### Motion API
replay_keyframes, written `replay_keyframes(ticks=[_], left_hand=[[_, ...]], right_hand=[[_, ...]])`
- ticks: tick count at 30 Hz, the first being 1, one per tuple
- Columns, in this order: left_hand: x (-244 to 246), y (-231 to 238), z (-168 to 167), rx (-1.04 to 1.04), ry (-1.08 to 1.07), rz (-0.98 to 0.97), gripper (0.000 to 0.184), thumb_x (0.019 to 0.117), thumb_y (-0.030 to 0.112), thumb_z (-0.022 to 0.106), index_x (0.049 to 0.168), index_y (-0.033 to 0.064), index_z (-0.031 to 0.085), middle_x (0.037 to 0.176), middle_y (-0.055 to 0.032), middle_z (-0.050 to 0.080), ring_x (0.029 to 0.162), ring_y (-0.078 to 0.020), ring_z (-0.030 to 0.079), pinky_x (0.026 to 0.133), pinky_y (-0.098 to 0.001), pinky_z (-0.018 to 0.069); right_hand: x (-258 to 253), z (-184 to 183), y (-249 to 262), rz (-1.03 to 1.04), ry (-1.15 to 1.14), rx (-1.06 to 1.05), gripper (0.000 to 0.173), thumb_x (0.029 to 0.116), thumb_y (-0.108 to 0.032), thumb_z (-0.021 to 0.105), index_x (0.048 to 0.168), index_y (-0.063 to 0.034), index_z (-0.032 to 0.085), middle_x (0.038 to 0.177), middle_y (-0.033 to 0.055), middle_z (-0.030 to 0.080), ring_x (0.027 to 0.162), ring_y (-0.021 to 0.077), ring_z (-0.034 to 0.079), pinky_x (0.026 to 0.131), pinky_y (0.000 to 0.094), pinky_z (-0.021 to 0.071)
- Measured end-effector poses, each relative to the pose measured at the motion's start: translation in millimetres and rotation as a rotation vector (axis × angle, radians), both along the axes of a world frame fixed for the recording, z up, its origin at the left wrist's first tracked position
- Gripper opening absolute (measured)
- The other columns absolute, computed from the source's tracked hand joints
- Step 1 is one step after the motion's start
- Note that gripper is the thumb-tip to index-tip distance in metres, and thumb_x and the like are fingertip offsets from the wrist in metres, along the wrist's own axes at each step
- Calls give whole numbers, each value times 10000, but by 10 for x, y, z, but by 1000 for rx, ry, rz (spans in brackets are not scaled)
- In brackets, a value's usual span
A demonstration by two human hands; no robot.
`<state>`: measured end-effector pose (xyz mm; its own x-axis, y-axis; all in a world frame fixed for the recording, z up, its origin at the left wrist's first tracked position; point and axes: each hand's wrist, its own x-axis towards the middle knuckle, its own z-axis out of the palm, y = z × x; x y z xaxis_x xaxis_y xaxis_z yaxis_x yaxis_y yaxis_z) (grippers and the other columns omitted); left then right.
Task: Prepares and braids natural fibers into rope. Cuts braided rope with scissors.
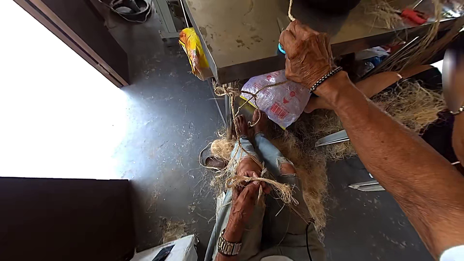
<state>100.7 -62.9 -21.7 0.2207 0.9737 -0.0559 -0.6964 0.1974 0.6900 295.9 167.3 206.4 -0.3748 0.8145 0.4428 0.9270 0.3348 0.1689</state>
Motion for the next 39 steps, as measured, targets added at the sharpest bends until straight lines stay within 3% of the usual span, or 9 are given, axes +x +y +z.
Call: replay_keyframes(ticks=[8,14,16,19,21,24,30,36,39], left_hand=[[23,-3,14,-5,22,9,92,915,162,670,954,93,716,809,-78,749,719,-192,738,718,-358,626],[44,-26,9,-22,80,23,83,916,134,628,930,76,685,762,-69,720,686,-193,719,709,-372,621],[57,-28,14,-36,82,29,79,912,132,632,921,70,679,747,-72,715,670,-196,716,692,-373,623],[64,-23,16,-26,64,32,94,912,152,666,934,61,674,759,-88,714,662,-203,714,675,-370,623],[65,-28,27,-22,57,39,94,909,155,677,935,64,673,755,-87,711,659,-199,712,670,-362,622],[73,-35,60,-60,52,54,82,900,128,666,930,52,677,739,-91,712,649,-201,712,665,-364,622],[87,-21,110,-144,67,123,56,841,27,621,893,24,641,714,-107,702,628,-207,705,635,-359,614],[129,4,185,-193,72,197,165,838,-20,563,1002,-12,548,705,-124,684,587,-221,695,573,-359,613],[157,12,203,-220,69,230,117,846,-39,535,955,0,520,685,-111,673,565,-218,686,552,-361,611]], right_hand=[[18,40,-33,129,212,296,151,822,42,585,944,21,671,955,209,647,714,361,667,520,481,489],[101,90,-211,95,472,45,131,790,36,659,919,33,636,947,191,600,854,320,629,720,451,524],[141,117,-332,30,601,-80,171,815,-13,718,962,35,646,960,188,597,873,305,606,767,454,501],[247,0,-417,21,864,-216,199,880,-138,760,943,-7,625,945,141,618,764,216,633,694,390,561],[291,-101,-504,63,1074,-283,206,974,-218,697,924,-31,626,863,99,650,648,164,666,616,334,607],[352,-235,-667,130,1302,-370,312,1084,-354,509,953,-99,632,769,25,671,636,133,680,638,319,610],[297,-178,-626,-33,1505,-463,50,987,60,548,1016,24,567,871,108,638,655,183,696,665,354,644],[318,-200,-551,-104,1513,-526,205,921,70,672,1098,22,579,941,128,648,645,179,677,612,328,624],[344,-213,-511,-113,1516,-573,284,902,32,726,1145,19,580,943,135,675,634,178,684,582,322,618]])
